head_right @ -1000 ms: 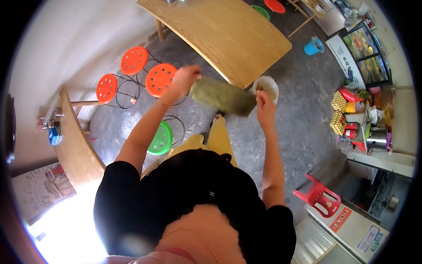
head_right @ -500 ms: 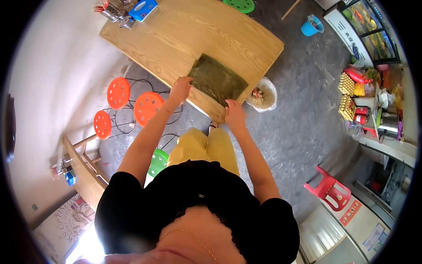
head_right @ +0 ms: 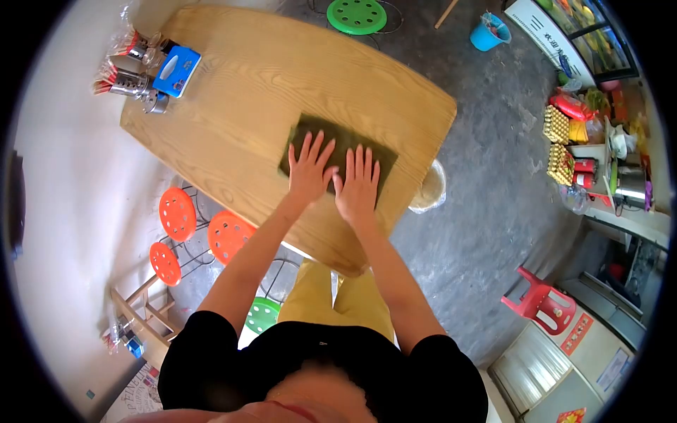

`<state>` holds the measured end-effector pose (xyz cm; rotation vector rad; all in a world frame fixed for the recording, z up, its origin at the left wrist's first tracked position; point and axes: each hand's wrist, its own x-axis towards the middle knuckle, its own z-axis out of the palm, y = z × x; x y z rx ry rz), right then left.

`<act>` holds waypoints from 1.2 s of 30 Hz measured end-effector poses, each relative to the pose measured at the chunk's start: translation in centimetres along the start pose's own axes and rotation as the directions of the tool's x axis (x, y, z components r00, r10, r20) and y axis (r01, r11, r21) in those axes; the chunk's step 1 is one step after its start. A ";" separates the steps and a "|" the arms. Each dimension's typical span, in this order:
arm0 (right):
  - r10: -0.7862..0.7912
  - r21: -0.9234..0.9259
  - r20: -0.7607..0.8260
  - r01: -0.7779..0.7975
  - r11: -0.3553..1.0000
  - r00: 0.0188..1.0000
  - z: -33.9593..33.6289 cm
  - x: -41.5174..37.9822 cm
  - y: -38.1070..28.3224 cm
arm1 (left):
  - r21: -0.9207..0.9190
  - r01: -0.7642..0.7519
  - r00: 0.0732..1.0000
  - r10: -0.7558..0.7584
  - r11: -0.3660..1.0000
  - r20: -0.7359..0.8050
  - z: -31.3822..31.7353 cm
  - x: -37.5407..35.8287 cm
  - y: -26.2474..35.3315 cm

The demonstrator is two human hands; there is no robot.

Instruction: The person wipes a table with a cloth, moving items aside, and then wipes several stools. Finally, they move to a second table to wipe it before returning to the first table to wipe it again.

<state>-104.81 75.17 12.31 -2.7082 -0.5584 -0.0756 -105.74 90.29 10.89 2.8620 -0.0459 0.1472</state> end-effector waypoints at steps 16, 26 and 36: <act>0.080 -0.133 -0.154 -0.101 0.986 0.985 -2.9 7.8 13.2 | -0.061 -0.437 0.899 0.435 0.897 -0.040 5.3 16.9 7.1; 0.135 0.075 0.188 -0.151 0.986 0.973 -1.3 -15.4 -2.7 | -0.276 -0.296 0.822 0.392 0.914 0.414 -3.6 -10.0 1.7; 0.003 -0.032 -0.229 -0.011 0.999 0.974 3.8 19.1 5.1 | 0.056 -0.087 0.994 0.091 0.995 -0.061 1.8 20.5 -6.8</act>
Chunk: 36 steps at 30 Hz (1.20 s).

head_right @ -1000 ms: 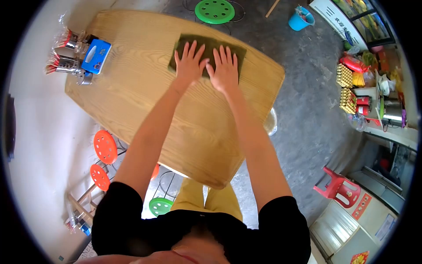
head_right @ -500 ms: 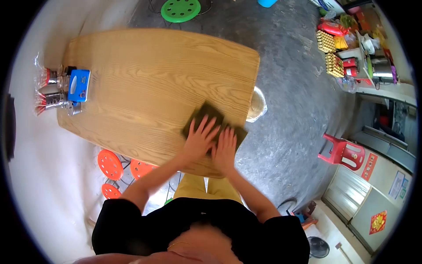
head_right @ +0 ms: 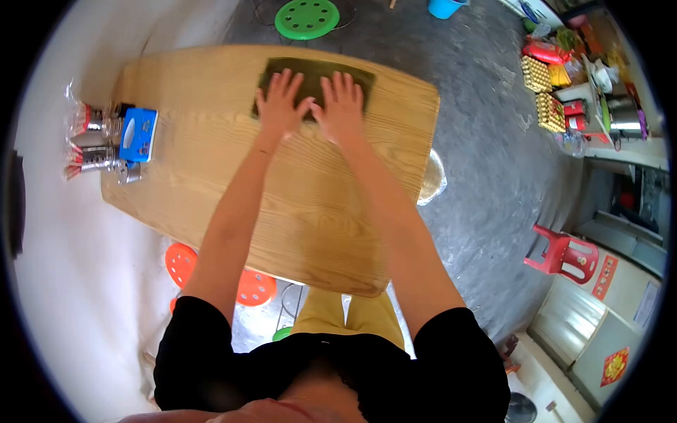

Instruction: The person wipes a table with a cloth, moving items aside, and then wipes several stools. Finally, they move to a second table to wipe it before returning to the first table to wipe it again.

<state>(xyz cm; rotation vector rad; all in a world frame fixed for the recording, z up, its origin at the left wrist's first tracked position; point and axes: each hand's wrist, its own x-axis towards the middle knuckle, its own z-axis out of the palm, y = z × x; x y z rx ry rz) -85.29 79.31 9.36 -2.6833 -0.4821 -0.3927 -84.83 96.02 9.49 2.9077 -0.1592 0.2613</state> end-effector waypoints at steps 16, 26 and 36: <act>-0.266 0.225 0.522 0.170 0.959 0.810 -15.2 -27.8 -0.4 | -0.203 0.155 0.959 -0.098 0.967 0.266 -6.8 -30.6 15.4; -0.227 -0.037 0.233 0.242 0.970 0.946 -7.8 -16.3 0.3 | 0.075 0.356 0.934 -0.357 0.931 -0.009 -1.8 -19.0 14.7; -0.633 0.382 0.496 0.505 0.774 0.595 -16.7 -32.6 2.2 | -0.184 0.525 0.849 -0.493 0.831 0.191 -6.1 -39.0 25.5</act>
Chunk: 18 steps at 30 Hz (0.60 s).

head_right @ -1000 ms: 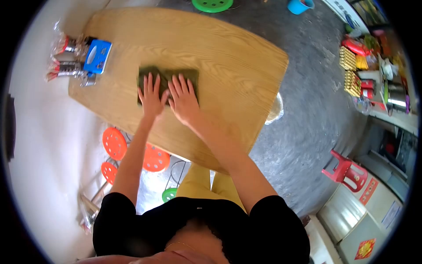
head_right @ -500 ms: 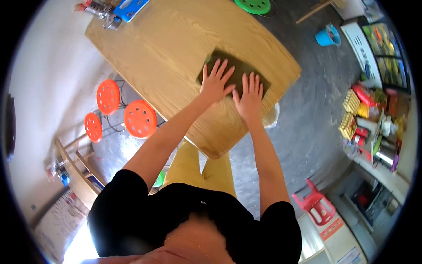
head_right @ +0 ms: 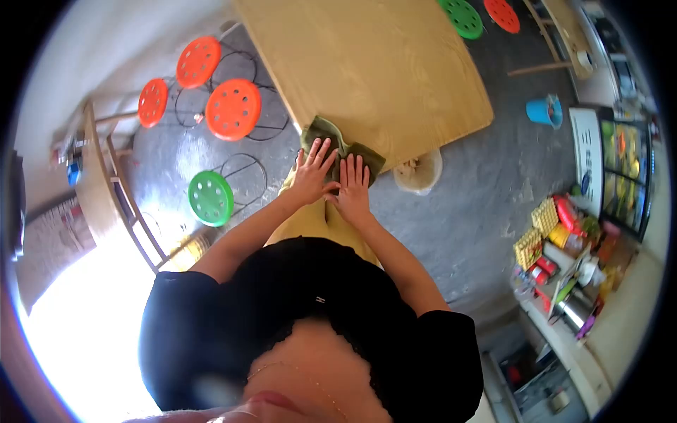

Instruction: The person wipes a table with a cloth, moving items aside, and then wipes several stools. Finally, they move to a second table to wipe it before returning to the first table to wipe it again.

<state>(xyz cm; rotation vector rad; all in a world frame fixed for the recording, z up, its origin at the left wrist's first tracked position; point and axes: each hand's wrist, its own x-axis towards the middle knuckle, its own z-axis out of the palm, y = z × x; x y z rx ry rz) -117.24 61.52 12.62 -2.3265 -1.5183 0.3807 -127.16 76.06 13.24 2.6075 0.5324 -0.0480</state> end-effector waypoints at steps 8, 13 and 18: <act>-0.333 -0.157 0.173 0.360 0.920 0.927 1.2 1.3 3.0 | -0.106 0.112 0.987 -0.123 0.988 -0.102 1.6 -2.5 1.2; -0.130 0.260 0.530 -0.014 0.966 0.838 -5.1 5.7 -0.6 | -0.274 0.193 0.972 -0.221 0.942 -0.076 -0.1 -3.4 0.6; -0.077 0.741 0.459 -0.333 0.583 0.885 -7.8 10.4 -3.1 | -0.858 0.059 0.886 -0.423 0.510 -0.191 -6.5 -5.2 0.8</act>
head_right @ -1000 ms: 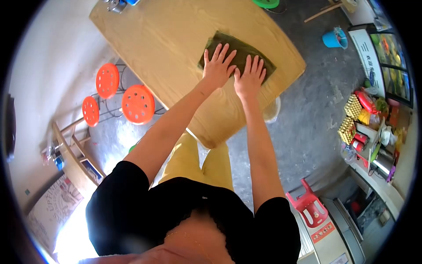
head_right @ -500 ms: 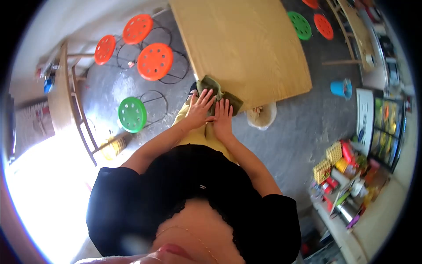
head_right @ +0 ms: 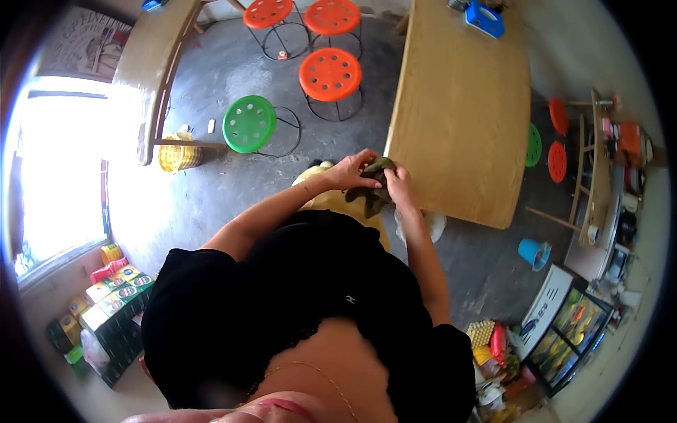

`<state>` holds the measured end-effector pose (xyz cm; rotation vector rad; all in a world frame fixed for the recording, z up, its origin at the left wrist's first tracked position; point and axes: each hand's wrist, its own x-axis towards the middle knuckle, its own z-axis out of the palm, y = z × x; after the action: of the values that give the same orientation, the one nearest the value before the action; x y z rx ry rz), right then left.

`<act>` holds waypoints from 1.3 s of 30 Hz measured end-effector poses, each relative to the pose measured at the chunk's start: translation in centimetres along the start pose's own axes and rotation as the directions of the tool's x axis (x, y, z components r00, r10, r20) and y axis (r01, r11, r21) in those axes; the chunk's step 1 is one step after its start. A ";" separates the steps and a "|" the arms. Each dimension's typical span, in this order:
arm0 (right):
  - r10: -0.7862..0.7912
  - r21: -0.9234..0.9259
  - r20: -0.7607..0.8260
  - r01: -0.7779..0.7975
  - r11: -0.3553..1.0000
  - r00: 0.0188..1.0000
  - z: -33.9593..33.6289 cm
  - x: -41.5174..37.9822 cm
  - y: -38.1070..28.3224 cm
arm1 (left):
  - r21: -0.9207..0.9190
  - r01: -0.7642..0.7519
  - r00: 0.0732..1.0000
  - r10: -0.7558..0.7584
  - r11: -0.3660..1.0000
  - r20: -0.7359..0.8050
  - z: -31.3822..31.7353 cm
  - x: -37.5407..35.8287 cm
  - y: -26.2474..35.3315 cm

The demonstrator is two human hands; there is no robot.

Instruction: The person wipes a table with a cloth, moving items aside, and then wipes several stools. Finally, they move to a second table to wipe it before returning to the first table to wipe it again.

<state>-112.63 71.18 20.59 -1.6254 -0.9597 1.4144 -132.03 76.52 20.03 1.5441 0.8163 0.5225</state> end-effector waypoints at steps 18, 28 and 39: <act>0.021 -0.047 -0.093 -0.025 0.999 0.995 4.6 -11.5 -8.1 | -0.436 0.324 0.900 -0.132 0.840 0.414 -17.9 -2.7 2.4; -0.124 0.149 -0.443 0.210 0.966 0.888 3.1 -17.1 -4.3 | -0.732 0.298 0.948 -0.102 0.612 0.301 -8.9 -5.2 2.1; 0.003 0.473 -0.189 0.089 0.876 0.982 9.3 -17.5 1.4 | 0.002 0.073 0.972 -0.071 0.997 -0.223 -0.8 -15.2 5.9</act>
<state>-123.61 55.46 25.82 -1.3189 -0.4794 1.3138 -141.24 65.62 27.93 1.4756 1.0448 0.6471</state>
